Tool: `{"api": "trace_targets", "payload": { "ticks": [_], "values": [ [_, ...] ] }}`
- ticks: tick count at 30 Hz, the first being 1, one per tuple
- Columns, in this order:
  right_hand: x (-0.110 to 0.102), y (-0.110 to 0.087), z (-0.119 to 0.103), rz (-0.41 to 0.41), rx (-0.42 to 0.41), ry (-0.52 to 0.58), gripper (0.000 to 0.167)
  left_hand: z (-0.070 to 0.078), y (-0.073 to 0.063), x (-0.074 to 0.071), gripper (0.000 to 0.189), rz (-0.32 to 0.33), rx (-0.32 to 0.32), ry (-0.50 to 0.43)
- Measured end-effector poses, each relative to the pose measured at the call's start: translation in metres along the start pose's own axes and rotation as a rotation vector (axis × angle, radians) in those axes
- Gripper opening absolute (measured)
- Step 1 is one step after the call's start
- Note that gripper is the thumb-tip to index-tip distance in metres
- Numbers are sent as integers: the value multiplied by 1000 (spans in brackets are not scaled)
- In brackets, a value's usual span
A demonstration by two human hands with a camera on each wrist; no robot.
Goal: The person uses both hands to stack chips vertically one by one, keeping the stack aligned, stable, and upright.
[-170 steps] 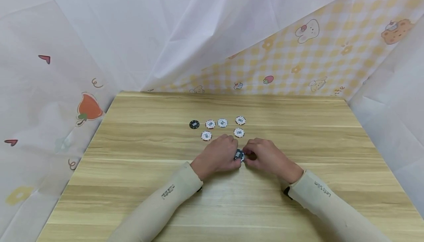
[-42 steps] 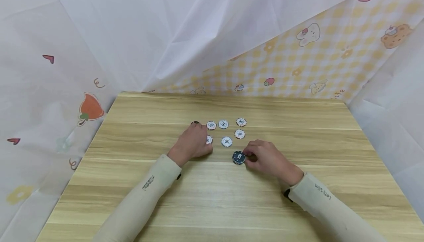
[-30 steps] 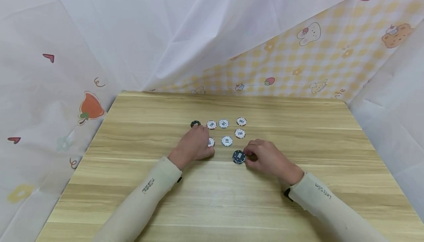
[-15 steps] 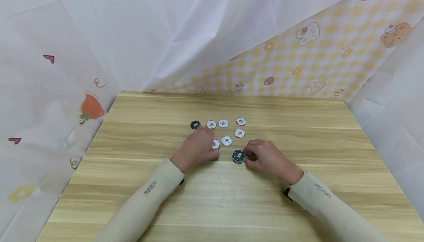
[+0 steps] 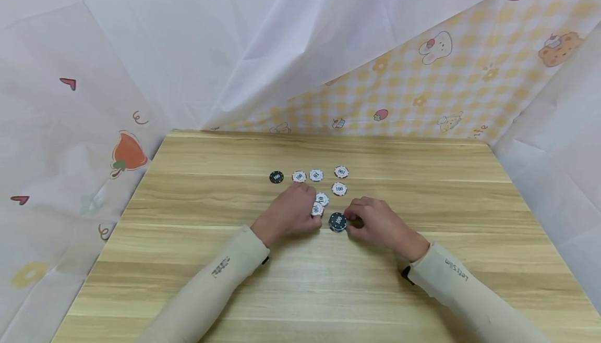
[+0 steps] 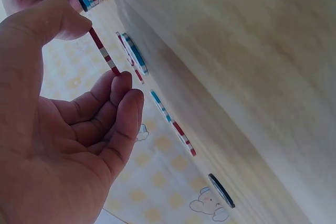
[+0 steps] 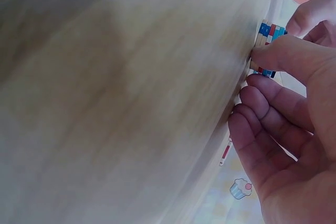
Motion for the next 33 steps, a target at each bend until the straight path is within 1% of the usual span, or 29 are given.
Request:
{"api": "trace_targets", "payload": {
  "ticks": [7,13,17,22,28,33],
  "values": [
    [-1,0,0,-2,1,-1,18,7,2,0,38,7,42,4],
    [-1,0,0,3,-7,11,16,13,6,3,36,15,64,15],
    [0,0,1,5,-3,10,16,18,8,2,35,1,67,18],
    [0,0,1,2,3,8,17,22,11,6,34,-19,67,6],
    [1,0,1,8,-8,-3,17,27,14,11,34,-22,80,1],
    [2,-1,2,26,-22,-14,17,30,15,13,35,-21,87,25]
  ]
}}
Point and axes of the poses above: each hand's wrist, its own y-axis towards the middle knuckle, its own x-axis out of the palm, z = x × y, the point moved 1 cm from there along y, towards the middle knuckle, and after that the axes turned 4 degrees about -y, right-handed, at the moved point
